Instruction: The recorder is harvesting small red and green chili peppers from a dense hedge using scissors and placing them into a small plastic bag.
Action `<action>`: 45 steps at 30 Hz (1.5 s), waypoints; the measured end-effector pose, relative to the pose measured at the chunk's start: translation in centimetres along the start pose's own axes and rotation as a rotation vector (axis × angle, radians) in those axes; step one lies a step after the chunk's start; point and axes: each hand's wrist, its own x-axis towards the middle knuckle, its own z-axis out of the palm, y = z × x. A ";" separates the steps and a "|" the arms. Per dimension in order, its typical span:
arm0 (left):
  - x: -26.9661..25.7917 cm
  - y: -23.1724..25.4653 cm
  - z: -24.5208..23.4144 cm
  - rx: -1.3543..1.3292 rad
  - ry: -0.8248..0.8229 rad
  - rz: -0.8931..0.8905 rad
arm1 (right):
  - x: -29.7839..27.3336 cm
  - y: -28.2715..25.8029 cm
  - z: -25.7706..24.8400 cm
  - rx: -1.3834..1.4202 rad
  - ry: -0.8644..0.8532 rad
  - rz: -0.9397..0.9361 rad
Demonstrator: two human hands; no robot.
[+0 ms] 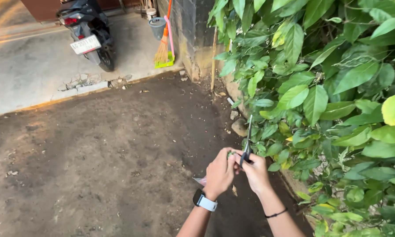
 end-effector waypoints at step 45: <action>30.5 -13.4 -7.9 -0.155 -0.014 0.236 | 24.6 2.5 4.3 -0.383 0.038 -0.171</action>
